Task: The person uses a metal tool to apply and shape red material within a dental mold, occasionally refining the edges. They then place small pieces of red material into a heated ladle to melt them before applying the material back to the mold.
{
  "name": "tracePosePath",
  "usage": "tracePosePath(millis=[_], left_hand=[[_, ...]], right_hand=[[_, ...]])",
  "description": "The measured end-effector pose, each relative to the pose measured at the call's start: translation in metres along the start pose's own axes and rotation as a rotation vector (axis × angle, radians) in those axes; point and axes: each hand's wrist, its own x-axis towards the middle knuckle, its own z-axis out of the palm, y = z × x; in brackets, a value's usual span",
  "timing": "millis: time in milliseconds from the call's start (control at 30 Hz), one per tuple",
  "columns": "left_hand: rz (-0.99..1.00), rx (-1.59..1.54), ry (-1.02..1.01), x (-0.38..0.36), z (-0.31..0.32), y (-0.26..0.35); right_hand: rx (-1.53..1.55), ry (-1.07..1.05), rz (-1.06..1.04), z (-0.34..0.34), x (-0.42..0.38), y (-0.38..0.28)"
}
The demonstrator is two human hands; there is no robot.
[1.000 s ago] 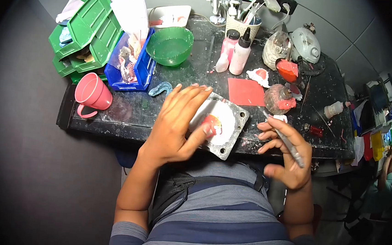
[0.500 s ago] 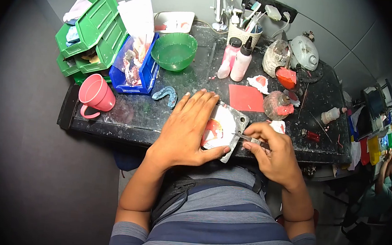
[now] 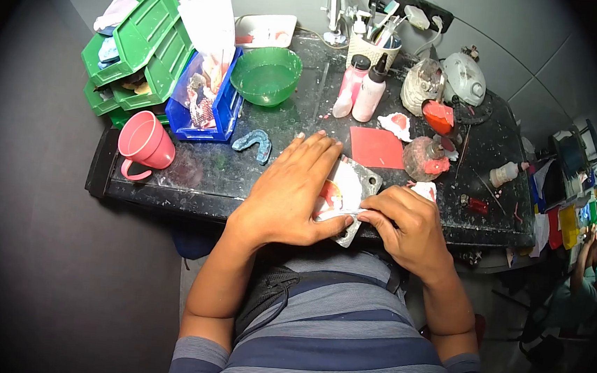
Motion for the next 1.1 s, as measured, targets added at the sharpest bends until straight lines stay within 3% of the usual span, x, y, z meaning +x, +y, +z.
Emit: tracePosePath(millis=[400,633,800,867,1100], left_hand=[[-0.023,0.194,-0.009,-0.002,0.005,0.012],[-0.058,0.159,-0.015,-0.003,0.004,0.011],[-0.111,-0.071,0.029,-0.021,-0.011,0.002],[-0.099,-0.054,0.030,-0.032,-0.018,0.003],[-0.162,0.064,0.174,-0.060,-0.018,0.032]], right_hand=[[0.043,-0.048,-0.015,-0.005,0.001,0.002],[0.139,0.073,0.072,-0.011,0.000,-0.002],[0.088,0.125,0.046,-0.013,-0.003,-0.001],[0.090,0.100,0.160,-0.019,-0.005,-0.005],[0.065,0.080,0.094,-0.016,-0.004,-0.014]])
